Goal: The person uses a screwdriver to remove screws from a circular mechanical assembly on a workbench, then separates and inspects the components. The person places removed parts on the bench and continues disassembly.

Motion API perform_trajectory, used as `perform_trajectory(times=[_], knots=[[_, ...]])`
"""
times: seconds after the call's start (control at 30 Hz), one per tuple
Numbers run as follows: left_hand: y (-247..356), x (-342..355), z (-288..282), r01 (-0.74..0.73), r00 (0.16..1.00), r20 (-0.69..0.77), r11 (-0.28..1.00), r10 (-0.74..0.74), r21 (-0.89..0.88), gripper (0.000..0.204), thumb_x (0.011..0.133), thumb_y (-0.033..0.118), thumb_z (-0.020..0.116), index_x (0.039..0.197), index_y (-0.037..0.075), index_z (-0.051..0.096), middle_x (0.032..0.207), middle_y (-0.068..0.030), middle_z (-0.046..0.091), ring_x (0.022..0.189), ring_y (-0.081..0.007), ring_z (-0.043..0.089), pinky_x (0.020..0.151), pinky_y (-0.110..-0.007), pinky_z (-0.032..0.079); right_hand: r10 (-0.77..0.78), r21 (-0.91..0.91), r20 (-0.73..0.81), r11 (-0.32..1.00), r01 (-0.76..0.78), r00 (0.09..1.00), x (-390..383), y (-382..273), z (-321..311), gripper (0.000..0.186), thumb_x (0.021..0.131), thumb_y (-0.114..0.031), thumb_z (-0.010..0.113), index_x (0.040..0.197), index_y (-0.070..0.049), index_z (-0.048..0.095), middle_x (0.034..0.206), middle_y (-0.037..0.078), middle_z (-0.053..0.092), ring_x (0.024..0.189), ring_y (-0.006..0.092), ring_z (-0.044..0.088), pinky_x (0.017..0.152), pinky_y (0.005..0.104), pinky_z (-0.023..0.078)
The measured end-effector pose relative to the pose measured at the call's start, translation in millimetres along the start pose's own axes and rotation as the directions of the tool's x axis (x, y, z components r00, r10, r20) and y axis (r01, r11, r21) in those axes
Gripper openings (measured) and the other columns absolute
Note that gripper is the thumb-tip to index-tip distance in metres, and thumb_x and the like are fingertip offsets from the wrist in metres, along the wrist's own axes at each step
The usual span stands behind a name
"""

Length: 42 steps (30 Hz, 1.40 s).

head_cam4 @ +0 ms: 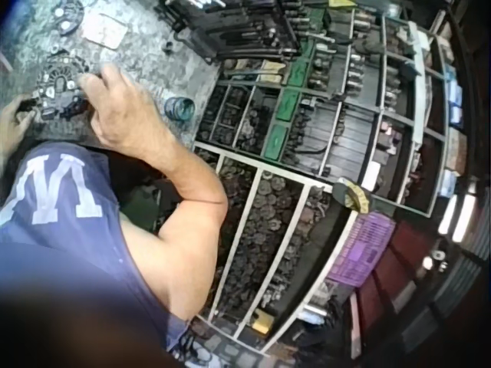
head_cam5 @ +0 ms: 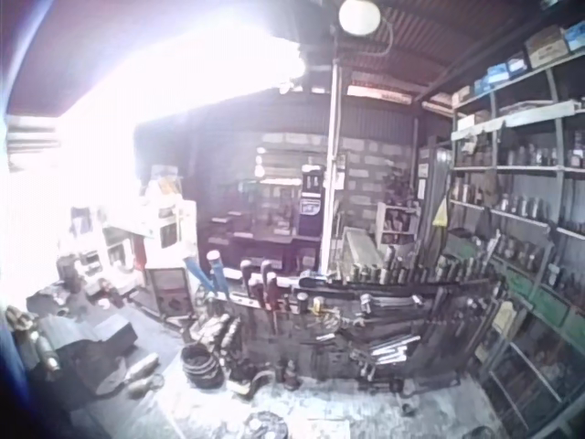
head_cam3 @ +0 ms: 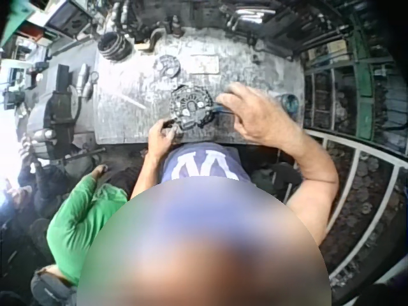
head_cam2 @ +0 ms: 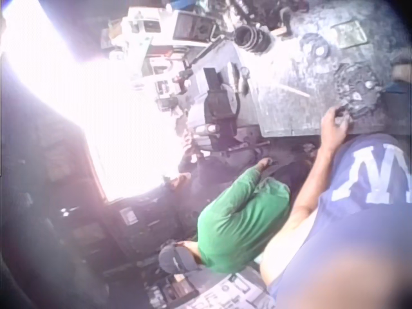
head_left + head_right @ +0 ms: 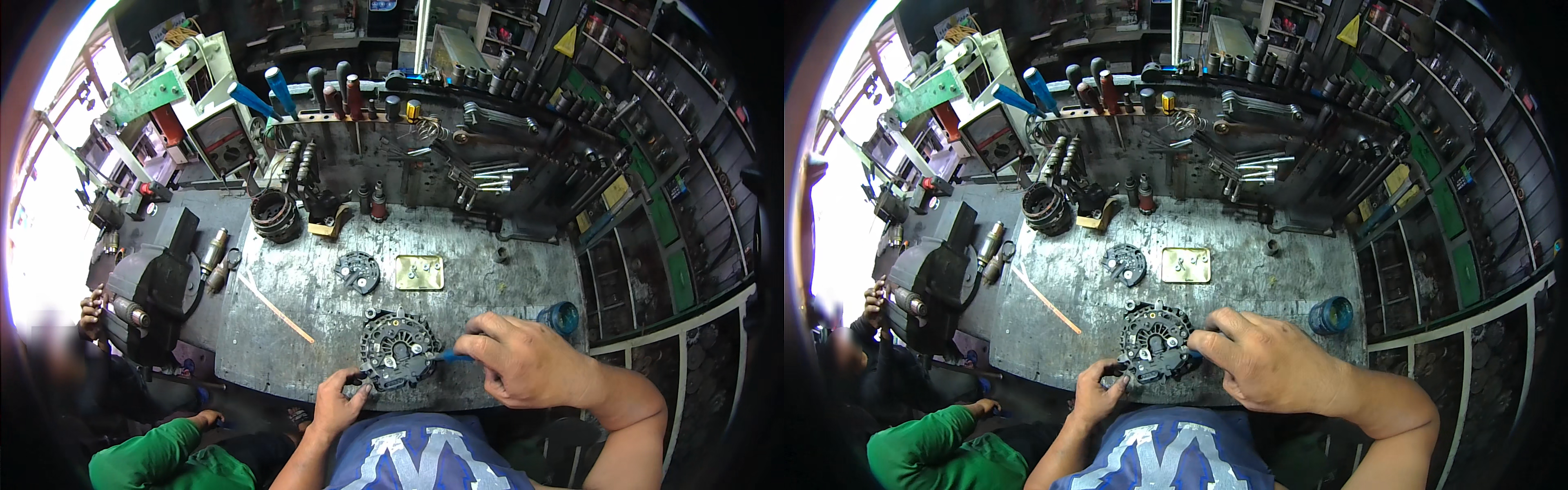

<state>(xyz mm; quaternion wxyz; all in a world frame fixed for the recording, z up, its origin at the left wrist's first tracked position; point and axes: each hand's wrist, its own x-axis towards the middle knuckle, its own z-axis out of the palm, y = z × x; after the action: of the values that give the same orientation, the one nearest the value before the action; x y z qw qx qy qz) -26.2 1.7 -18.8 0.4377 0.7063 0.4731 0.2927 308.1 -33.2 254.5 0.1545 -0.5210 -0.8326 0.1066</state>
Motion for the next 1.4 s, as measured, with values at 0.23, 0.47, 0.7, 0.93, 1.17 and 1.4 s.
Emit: perform_trajectory(times=[0.23,0.47,0.7,0.93,1.17,1.4], knots=[[4.4,-11.0,3.3,0.065,0.997,0.033,0.998,-0.065,-0.002,0.041,0.092,0.012,0.091,0.127,-0.002,0.076,0.116,-0.0208,0.083,0.108,-0.0325,0.083,0.098,-0.042,0.064,0.039,-0.01,0.094,0.999,-0.038,0.995,-11.6,17.0,6.8,0.054,0.094,-0.03,0.089,0.137,-0.008,0.066,0.101,0.012,0.068,0.08,0.0323,0.076,0.069,0.0431,0.064],[7.6,-13.4,4.1,0.062,0.997,0.044,0.997,-0.064,0.035,0.042,0.092,0.006,0.089,0.129,-0.003,0.075,0.117,-0.0191,0.084,0.107,-0.0263,0.083,0.098,-0.039,0.064,0.064,0.096,0.0,0.993,-0.064,0.998,-19.9,18.1,10.1,0.045,0.09,-0.019,0.09,0.129,-0.007,0.07,0.111,0.015,0.066,0.088,0.0307,0.075,0.074,0.0421,0.064],[8.9,-13.5,3.7,0.133,0.988,0.065,0.988,-0.138,0.075,0.043,0.092,0.011,0.091,0.13,-0.002,0.075,0.118,-0.0206,0.084,0.108,-0.0311,0.083,0.099,-0.041,0.064,-0.069,0.393,-0.244,0.905,0.164,0.967,-29.2,49.0,40.7,0.038,0.091,-0.002,0.088,0.125,-0.004,0.07,0.119,0.016,0.069,0.092,0.0318,0.074,0.077,0.0402,0.064],[11.5,-15.7,6.9,0.197,0.978,0.048,0.974,-0.204,0.115,0.041,0.092,0.011,0.092,0.127,-0.002,0.076,0.116,-0.0205,0.084,0.107,-0.0315,0.083,0.097,-0.041,0.064,0.2,0.655,-0.44,0.739,0.16,0.875,-41.9,70.1,82.5,0.032,0.101,-0.001,0.081,0.128,-0.002,0.064,0.117,0.021,0.07,0.1,0.0299,0.078,0.084,0.0403,0.066],[14.6,-17.9,8.4,0.245,0.969,0.015,0.962,-0.248,0.123,0.039,0.091,0.009,0.091,0.125,-0.003,0.076,0.114,-0.0208,0.084,0.105,-0.0319,0.083,0.096,-0.041,0.064,0.368,0.786,-0.386,0.612,0.092,0.846,-32.2,101.0,90.1,0.025,0.093,0.003,0.075,0.117,-0.001,0.069,0.095,0.015,0.071,0.079,0.0231,0.073,0.073,0.0384,0.062],[31.2,-23.2,2.9,0.078,0.996,-0.053,0.985,-0.07,0.151,0.041,0.085,0.015,0.095,0.119,0.003,0.076,0.108,-0.019,0.083,0.098,-0.0368,0.082,0.089,-0.043,0.065,0.091,0.493,0.062,0.863,-0.11,0.994,-5.4,86.0,149.2,0.023,0.101,-0.021,0.082,0.119,-0.008,0.077,0.1,0.01,0.068,0.078,0.0346,0.077,0.067,0.047,0.064]])
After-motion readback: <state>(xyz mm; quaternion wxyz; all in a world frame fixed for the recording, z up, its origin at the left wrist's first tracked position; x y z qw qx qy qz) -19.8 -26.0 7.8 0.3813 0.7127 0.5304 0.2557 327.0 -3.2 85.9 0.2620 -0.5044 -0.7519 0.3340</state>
